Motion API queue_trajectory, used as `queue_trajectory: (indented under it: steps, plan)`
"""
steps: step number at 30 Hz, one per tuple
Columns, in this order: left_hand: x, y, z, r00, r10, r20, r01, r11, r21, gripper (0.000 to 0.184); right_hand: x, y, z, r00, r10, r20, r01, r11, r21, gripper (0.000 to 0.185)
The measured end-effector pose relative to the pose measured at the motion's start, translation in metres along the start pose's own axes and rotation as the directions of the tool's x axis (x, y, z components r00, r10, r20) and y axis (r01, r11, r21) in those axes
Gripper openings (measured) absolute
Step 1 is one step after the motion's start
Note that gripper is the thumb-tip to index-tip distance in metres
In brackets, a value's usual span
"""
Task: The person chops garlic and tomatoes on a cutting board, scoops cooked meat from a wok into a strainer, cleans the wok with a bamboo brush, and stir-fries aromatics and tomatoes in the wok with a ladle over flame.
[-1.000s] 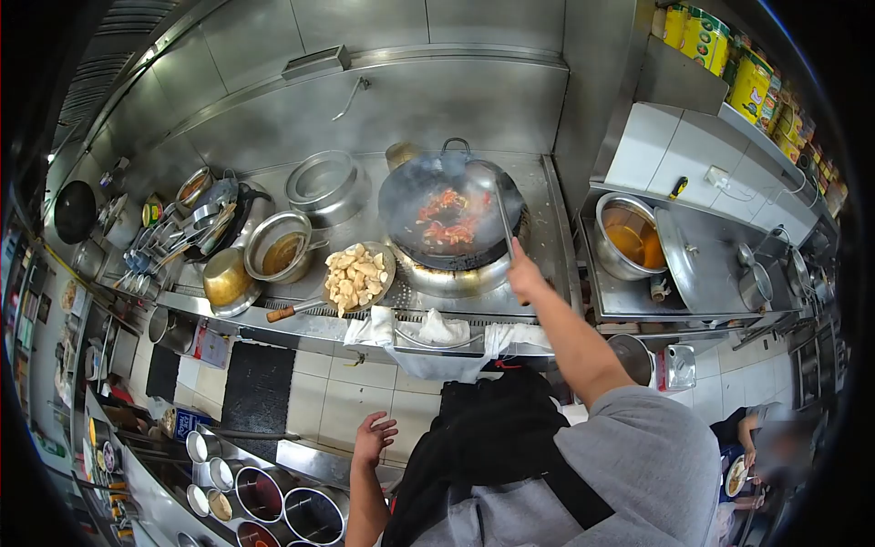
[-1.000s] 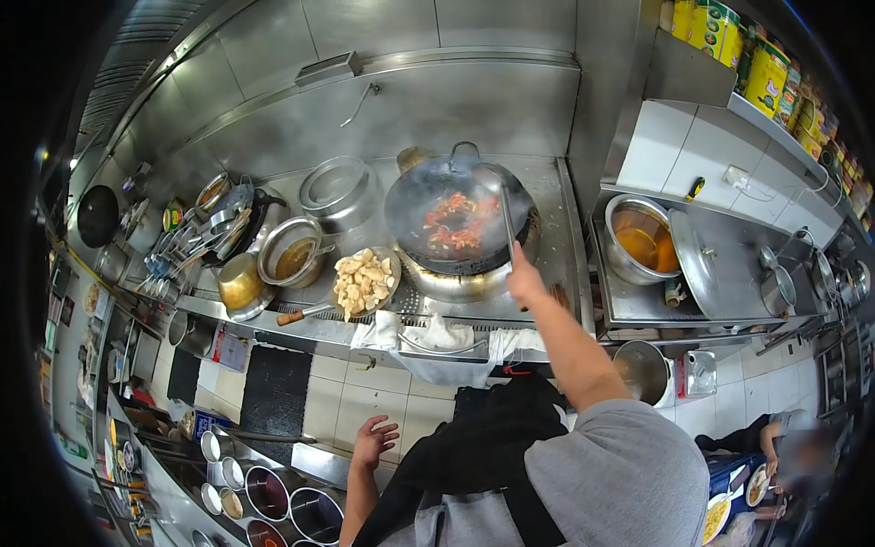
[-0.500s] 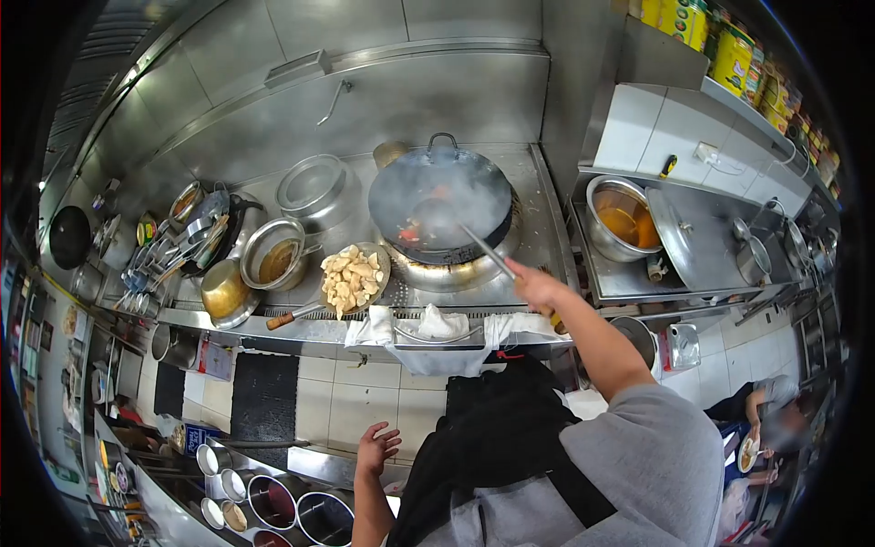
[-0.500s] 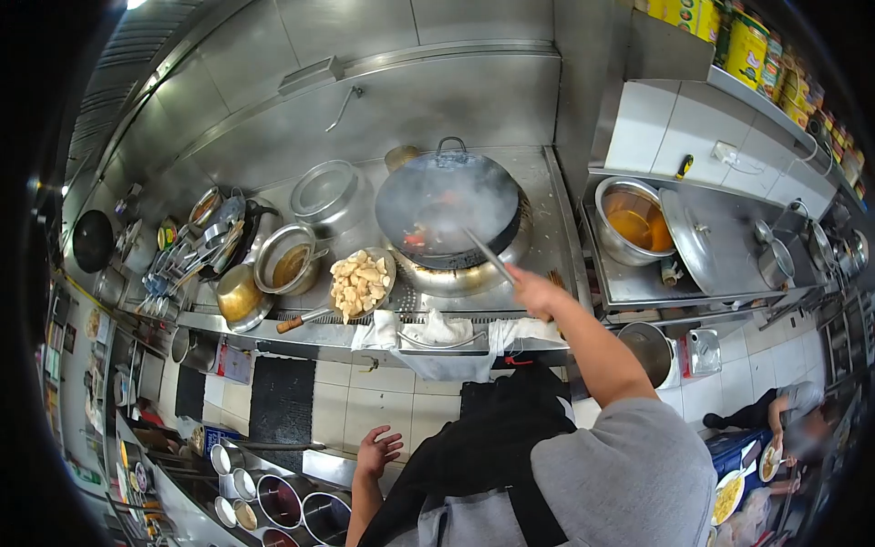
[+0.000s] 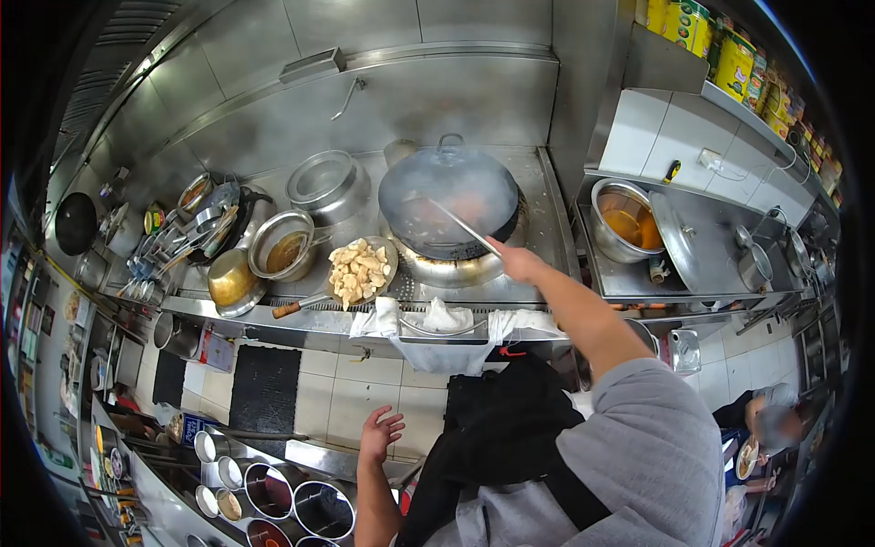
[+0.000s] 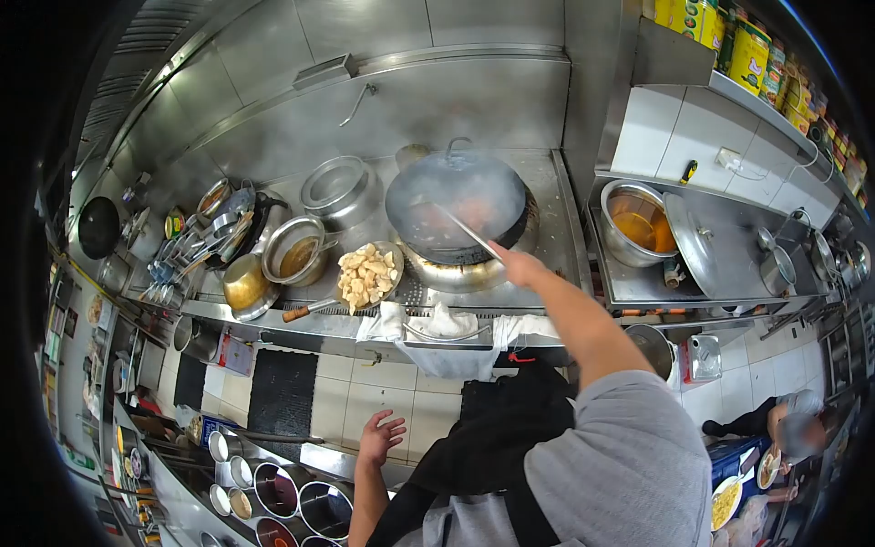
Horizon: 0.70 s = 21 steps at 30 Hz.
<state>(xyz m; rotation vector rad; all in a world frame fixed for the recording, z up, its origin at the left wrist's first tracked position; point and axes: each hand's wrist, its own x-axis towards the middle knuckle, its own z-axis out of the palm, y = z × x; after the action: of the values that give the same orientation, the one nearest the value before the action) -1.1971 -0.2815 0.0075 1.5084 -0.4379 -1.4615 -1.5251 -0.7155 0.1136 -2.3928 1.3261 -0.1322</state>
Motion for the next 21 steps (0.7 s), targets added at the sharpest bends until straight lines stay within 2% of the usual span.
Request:
queue_trajectory:
  steps: [2,4,7,8,10,11,13,14,15,17,18,19,21]
  plan:
    - [-0.009,-0.010,0.002,0.996,-0.052,-0.073,0.044,0.993,-0.108,0.053,-0.038,0.015,-0.025,0.995,0.087,0.047,-0.077,0.981,-0.178,0.082]
    - [-0.008,-0.021,-0.006,0.993,-0.076,-0.090,0.066,0.991,-0.115,0.051,-0.076,0.002,-0.075,0.977,0.196,0.089,-0.151,0.919,-0.364,0.078]
    - [0.005,-0.017,-0.014,0.990,-0.088,-0.109,0.076,0.991,-0.106,0.044,-0.105,0.009,-0.102,0.992,0.097,0.077,-0.061,0.924,-0.377,0.078]
    - [0.013,-0.010,-0.015,0.988,-0.055,-0.141,0.038,0.992,-0.122,0.044,-0.119,0.005,-0.109,0.991,0.109,0.084,-0.069,0.924,-0.376,0.078]
    - [0.031,0.017,-0.004,0.981,-0.011,-0.194,-0.017,0.990,-0.142,0.041,-0.148,-0.014,-0.133,0.953,0.156,0.261,-0.164,0.986,0.008,0.079]
    - [0.045,0.028,0.001,0.982,-0.006,-0.189,-0.021,0.990,-0.139,0.041,-0.156,-0.034,-0.148,0.895,0.231,0.382,-0.296,0.948,0.120,0.081]
    - [0.074,0.046,0.012,0.979,0.037,-0.202,-0.065,0.989,-0.131,0.040,-0.152,-0.007,-0.124,0.902,0.192,0.388,-0.276,0.946,0.172,0.080]
    - [0.085,0.059,0.022,0.981,0.061,-0.186,-0.087,0.987,-0.132,0.040,-0.139,0.011,-0.104,0.938,0.179,0.298,-0.212,0.974,0.082,0.083]
    - [0.099,0.068,0.031,0.980,0.058,-0.190,-0.084,0.987,-0.135,0.040,-0.120,0.034,-0.090,0.936,0.176,0.303,-0.210,0.974,0.081,0.083]
    - [0.128,0.086,0.043,0.975,0.078,-0.209,-0.098,0.991,-0.091,0.041,-0.086,0.070,-0.074,0.975,0.191,0.116,-0.199,0.978,0.061,0.081]
    - [0.138,0.096,0.049,0.970,0.089,-0.227,-0.108,0.991,-0.074,0.043,-0.079,0.057,-0.094,0.960,0.239,0.143,-0.268,0.933,0.239,0.079]
    - [0.151,0.110,0.054,0.967,0.099,-0.235,-0.119,0.990,-0.070,0.043,-0.065,0.060,-0.095,0.964,0.228,0.138,-0.256,0.935,0.245,0.079]
    - [0.174,0.124,0.063,0.930,0.185,-0.316,-0.149,0.979,0.136,0.050,-0.048,0.076,-0.077,0.971,0.232,0.051,-0.231,0.877,0.422,0.081]
